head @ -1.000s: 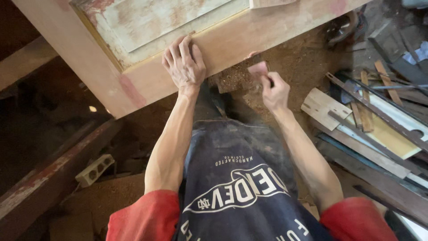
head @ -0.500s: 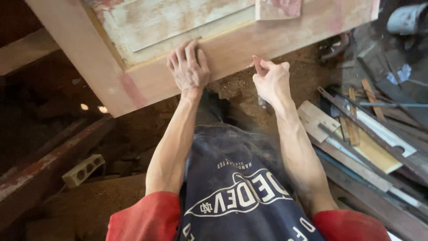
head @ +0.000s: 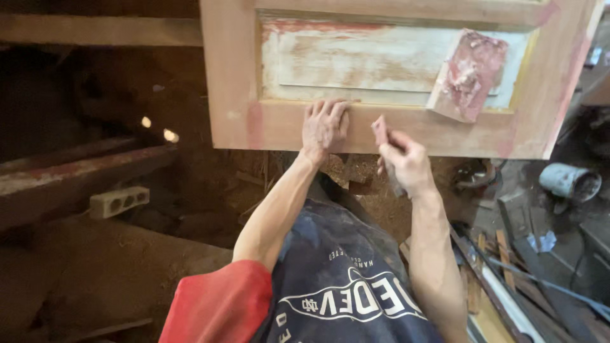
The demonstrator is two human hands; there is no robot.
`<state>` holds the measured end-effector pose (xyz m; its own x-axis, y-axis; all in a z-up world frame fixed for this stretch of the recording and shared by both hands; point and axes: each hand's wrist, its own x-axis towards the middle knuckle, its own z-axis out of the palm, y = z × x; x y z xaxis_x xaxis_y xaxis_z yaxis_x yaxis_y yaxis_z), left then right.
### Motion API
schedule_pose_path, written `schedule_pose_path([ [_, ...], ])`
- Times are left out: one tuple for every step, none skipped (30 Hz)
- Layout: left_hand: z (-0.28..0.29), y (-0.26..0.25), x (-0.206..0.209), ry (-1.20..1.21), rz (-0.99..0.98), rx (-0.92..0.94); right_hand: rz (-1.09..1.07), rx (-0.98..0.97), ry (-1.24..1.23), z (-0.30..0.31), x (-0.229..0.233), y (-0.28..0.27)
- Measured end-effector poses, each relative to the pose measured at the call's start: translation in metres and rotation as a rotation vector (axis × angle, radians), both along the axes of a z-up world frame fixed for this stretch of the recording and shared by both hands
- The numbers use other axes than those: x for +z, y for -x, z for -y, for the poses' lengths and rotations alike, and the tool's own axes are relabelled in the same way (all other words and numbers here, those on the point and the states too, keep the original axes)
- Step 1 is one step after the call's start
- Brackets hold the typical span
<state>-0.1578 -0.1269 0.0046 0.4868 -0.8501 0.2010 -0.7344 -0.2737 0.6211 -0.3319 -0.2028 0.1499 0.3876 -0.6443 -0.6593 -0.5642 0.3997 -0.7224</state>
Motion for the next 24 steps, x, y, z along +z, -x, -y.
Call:
schedule_pose_path([
  [-0.002,-0.007,-0.003,-0.04,0.008,0.029,0.129,-0.029,0.005,0.004,0.001,-0.01],
  [-0.001,-0.016,-0.006,-0.077,0.015,0.051,0.257,-0.066,0.013,0.01,0.001,-0.019],
  [0.002,-0.026,-0.008,-0.061,0.026,0.1,0.269,-0.079,-0.003,0.015,-0.001,-0.031],
  [0.005,-0.035,-0.01,-0.045,0.038,0.148,0.281,-0.095,-0.017,0.018,-0.006,-0.045],
  [0.009,-0.045,-0.011,-0.028,0.05,0.196,0.293,-0.111,-0.032,0.021,-0.012,-0.06],
  [0.01,-0.053,-0.012,-0.031,0.047,0.239,0.3,-0.085,-0.016,0.025,-0.018,-0.075],
  [0.011,-0.06,-0.013,-0.034,0.044,0.283,0.306,-0.059,0.0,0.029,-0.025,-0.092],
  [0.014,-0.068,-0.013,-0.04,0.04,0.324,0.313,-0.036,0.015,0.032,-0.031,-0.107],
  [0.018,-0.076,-0.013,-0.017,0.014,0.309,0.214,0.018,0.1,0.036,-0.038,-0.12],
  [0.019,-0.081,-0.013,-0.001,-0.015,0.294,0.112,0.071,0.18,0.042,-0.044,-0.132],
  [0.021,-0.086,-0.012,0.016,-0.044,0.279,0.009,0.125,0.258,0.049,-0.052,-0.142],
  [0.022,-0.089,-0.011,0.013,-0.041,0.286,-0.011,0.167,0.431,0.055,-0.059,-0.152],
  [0.023,-0.091,-0.009,0.01,-0.038,0.294,-0.031,0.211,0.604,0.06,-0.069,-0.162],
  [0.022,-0.088,-0.008,0.001,-0.04,0.304,-0.054,0.262,0.77,0.06,-0.077,-0.167],
  [0.02,-0.085,-0.005,-0.026,-0.061,0.302,-0.056,0.276,0.816,0.059,-0.085,-0.169],
  [0.023,-0.089,-0.003,-0.043,-0.071,0.298,-0.048,0.284,0.872,0.063,-0.092,-0.176],
  [0.026,-0.092,0.0,-0.059,-0.081,0.293,-0.04,0.293,0.928,0.066,-0.098,-0.183],
  [0.028,-0.093,0.002,-0.07,-0.08,0.293,-0.032,0.3,0.938,0.068,-0.103,-0.187],
  [0.029,-0.095,0.004,-0.082,-0.078,0.293,-0.024,0.307,0.948,0.069,-0.106,-0.192],
  [0.029,-0.096,0.006,-0.093,-0.077,0.292,-0.016,0.314,0.958,0.069,-0.109,-0.197],
  [0.029,-0.098,0.007,-0.091,-0.088,0.283,-0.049,0.321,0.946,0.069,-0.111,-0.202],
  [0.028,-0.098,0.008,-0.091,-0.101,0.275,-0.085,0.329,0.932,0.068,-0.112,-0.206],
  [0.028,-0.098,0.008,-0.091,-0.114,0.266,-0.119,0.338,0.918,0.068,-0.112,-0.21],
  [0.029,-0.099,0.007,-0.083,-0.132,0.269,-0.15,0.34,0.895,0.068,-0.112,-0.214],
])
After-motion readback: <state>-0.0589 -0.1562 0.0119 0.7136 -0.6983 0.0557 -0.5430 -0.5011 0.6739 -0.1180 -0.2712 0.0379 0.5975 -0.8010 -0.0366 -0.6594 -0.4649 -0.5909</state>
